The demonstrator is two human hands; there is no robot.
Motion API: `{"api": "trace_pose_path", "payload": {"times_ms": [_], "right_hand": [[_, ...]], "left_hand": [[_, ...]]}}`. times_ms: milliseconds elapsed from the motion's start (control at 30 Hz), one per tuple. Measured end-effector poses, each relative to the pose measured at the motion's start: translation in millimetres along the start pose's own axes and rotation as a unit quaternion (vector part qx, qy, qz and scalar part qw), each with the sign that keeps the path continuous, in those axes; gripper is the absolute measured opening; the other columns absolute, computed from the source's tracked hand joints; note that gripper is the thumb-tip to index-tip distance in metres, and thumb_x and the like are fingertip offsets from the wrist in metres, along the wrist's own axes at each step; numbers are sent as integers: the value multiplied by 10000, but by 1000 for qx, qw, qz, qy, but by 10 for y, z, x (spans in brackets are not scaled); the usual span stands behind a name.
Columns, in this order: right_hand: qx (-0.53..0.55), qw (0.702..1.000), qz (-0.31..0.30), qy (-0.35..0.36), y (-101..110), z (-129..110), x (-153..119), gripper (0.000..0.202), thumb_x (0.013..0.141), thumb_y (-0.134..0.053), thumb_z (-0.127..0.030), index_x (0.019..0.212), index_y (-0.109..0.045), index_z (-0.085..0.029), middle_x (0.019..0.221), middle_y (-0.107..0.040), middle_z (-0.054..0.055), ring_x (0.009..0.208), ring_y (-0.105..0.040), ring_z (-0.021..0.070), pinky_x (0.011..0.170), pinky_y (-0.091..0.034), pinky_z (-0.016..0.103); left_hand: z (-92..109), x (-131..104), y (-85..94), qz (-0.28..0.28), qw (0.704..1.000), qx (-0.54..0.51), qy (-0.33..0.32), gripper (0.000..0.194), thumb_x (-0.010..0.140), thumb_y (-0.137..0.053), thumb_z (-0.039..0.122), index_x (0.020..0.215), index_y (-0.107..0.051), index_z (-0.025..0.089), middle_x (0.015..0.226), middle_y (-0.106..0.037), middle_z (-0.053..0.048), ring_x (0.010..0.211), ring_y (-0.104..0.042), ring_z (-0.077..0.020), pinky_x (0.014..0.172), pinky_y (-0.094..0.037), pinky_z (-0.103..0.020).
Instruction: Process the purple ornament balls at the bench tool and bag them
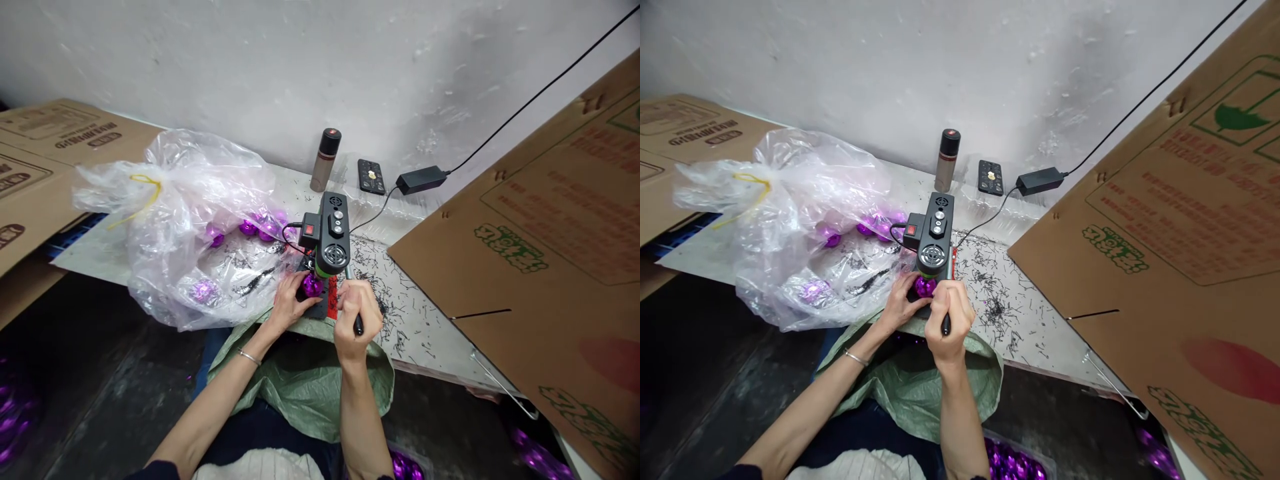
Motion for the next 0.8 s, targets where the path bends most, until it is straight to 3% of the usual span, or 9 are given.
{"api": "trace_pose_path", "payload": {"times_ms": [367,800], "right_hand": [[-34,997,43,51,-67,246,-369,344,1033,-389,-166,710,-493,-226,737,-559,-8,660,-572,123,602,-446,284],[-3,994,96,52,-100,344,-482,381,1063,-391,-255,698,-496,-233,724,-538,-11,640,-555,139,574,-445,299]], "left_hand": [[-73,-68,-59,5,1000,8,-7,616,859,-815,451,1394,-621,215,1351,-695,-152,1296,-638,-343,1130,-480,-526],[-44,-44,-42,0,1000,-1,3,619,843,-820,509,1365,-645,227,1325,-710,-144,1275,-652,-345,1123,-483,-523]]}}
Point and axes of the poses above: each hand's wrist, its own x-axis towards the middle knuckle, its own y-axis out of the back of the hand, z = x × y, the point moved 8 cm from there along x, towards the middle knuckle
